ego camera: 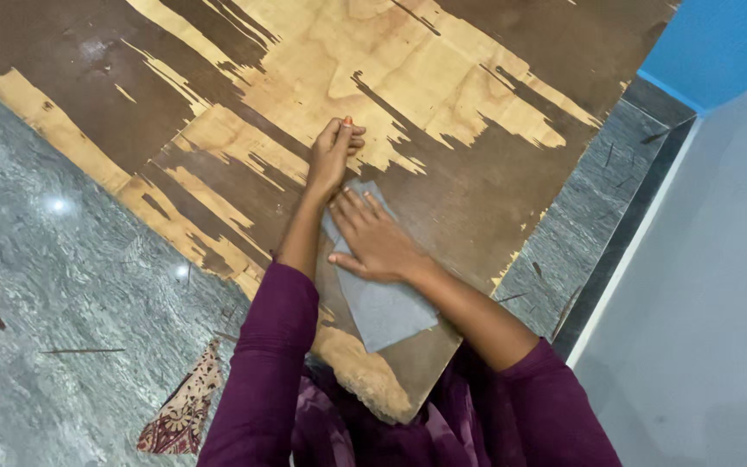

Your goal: The person is sanding a wooden board using a sanding block. They move the sanding block back and forth across the surface to smooth it.

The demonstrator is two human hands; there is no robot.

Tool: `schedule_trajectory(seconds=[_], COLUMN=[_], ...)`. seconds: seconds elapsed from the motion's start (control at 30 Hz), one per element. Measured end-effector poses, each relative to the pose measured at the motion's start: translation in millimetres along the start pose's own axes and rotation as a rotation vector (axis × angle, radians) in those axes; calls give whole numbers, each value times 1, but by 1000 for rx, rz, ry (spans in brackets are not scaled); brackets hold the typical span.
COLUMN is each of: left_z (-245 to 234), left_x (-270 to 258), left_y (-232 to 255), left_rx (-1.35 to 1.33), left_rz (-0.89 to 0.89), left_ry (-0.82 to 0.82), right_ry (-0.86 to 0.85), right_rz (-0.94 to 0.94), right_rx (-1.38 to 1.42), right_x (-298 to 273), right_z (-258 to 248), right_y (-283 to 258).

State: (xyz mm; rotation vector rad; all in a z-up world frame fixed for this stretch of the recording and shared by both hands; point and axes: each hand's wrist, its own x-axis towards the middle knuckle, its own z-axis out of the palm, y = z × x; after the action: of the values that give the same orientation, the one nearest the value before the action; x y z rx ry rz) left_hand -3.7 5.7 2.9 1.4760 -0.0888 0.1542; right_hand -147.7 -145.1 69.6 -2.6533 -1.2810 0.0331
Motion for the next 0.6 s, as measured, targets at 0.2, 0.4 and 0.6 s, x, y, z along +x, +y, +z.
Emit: schedule_trajectory(seconds=[0.2, 0.4, 0.6], left_z=[0, 2, 3], left_x=[-25, -35, -36], left_y=[14, 26, 26], left_rx=[162, 233, 209], left_rz=[91, 130, 142], left_ry=[4, -8, 5], right_ry=[0, 14, 42], right_rz=[-161, 5, 339], right_rx=[40, 39, -51], right_x=[-52, -112, -131], right_z=[1, -12, -10], right_y=[-50, -54, -16])
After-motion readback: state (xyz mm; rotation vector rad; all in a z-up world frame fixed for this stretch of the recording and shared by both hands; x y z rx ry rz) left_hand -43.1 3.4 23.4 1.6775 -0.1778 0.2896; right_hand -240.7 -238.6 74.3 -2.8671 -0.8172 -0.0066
